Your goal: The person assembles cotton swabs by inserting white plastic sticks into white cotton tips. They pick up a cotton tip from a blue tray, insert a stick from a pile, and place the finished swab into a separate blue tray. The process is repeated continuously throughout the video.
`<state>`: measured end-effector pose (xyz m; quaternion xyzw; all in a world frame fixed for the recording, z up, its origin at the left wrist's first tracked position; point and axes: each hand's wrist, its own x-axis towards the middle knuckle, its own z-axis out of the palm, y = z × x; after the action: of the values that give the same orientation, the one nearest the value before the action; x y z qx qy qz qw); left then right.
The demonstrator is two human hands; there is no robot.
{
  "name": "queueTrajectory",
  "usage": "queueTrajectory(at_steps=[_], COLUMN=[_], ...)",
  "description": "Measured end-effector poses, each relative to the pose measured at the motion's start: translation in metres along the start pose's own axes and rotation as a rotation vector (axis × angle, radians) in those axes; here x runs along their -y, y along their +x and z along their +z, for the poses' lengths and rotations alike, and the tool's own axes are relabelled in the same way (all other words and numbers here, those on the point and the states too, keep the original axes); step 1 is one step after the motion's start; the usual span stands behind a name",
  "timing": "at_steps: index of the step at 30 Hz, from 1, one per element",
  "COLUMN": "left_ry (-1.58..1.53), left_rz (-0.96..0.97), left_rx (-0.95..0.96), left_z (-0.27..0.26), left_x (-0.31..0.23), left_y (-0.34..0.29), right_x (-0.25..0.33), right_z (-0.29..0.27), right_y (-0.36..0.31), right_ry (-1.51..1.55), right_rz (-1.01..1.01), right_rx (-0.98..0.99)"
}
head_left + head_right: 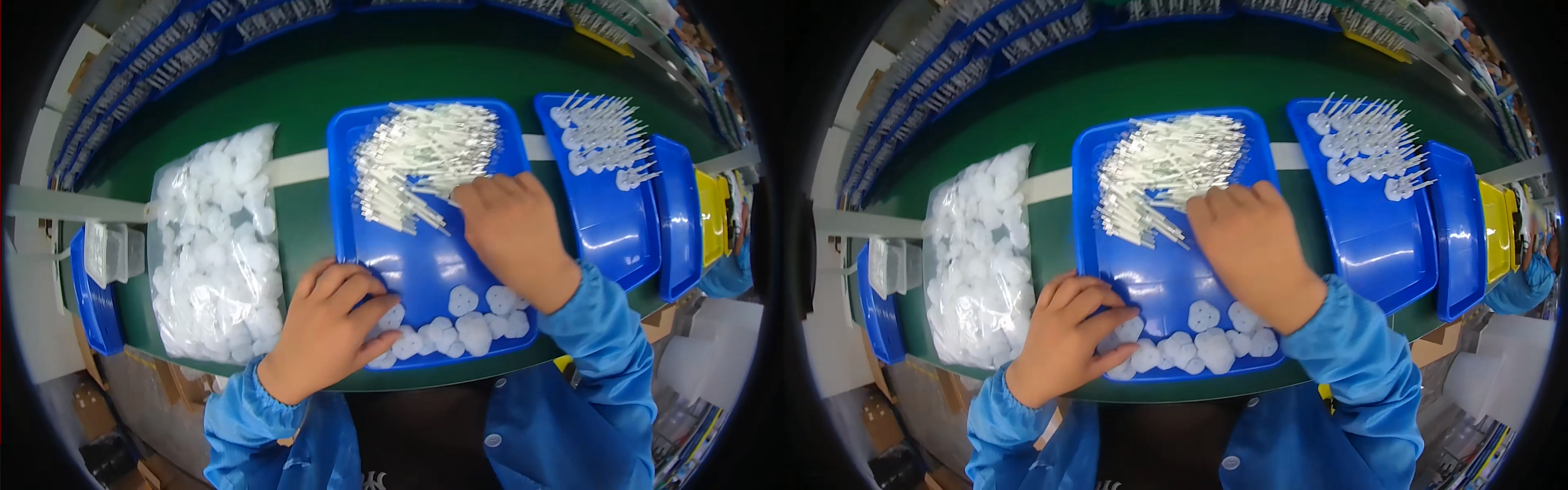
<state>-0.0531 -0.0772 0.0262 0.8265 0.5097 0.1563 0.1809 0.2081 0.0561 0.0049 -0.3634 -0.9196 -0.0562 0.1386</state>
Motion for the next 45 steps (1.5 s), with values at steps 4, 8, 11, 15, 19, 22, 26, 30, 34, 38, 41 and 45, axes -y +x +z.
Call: queueTrajectory(at_steps=[4,8,11,15,19,22,26,30,34,38,41,45], left_ry=[-0.031,-0.605,-1.140,-1.316,-1.267,-1.220,-1.158,-1.108,-0.809,-0.790,-0.793,-0.734], left_rz=[-0.035,-0.205,-0.337,-0.345,-0.342,-0.339,-0.310,-0.281,-0.204,-0.203,-0.233,-0.181], left_rx=[-0.087,-0.209,-0.287,-0.392,-0.445,-0.443,-0.475,-0.477,-0.481,-0.609,-0.593,-0.564], left_z=[0.002,0.000,0.016,0.021,0.022,0.027,0.027,0.029,0.030,0.040,0.039,0.041], left_x=[-0.001,0.007,0.013,0.015,0.014,0.017,0.018,0.020,0.020,0.019,0.017,0.018], left_y=[0.005,0.027,0.052,0.076,0.075,0.071,0.073,0.073,0.074,0.080,0.075,0.074], right_x=[-0.014,-0.007,0.010,0.016,0.015,0.016,0.018,0.020,0.024,0.030,0.026,0.029], right_z=[-0.012,-0.024,-0.023,-0.012,0.004,0.008,0.010,0.009,-0.001,-0.007,0.004,0.001], right_y=[-0.017,-0.031,-0.009,0.018,0.014,0.010,0.006,0.003,0.006,0.013,0.009,0.009], right_ry=[0.646,1.453,1.568,0.875,0.655,0.716,0.826,0.925,0.953,0.935,0.973,1.195], right_rz=[0.232,0.452,0.412,0.186,0.119,0.166,0.262,0.351,0.394,0.389,0.374,0.444], right_rx=[-0.034,-0.047,-0.167,-0.317,-0.347,-0.308,-0.257,-0.206,-0.170,-0.136,-0.118,-0.019])
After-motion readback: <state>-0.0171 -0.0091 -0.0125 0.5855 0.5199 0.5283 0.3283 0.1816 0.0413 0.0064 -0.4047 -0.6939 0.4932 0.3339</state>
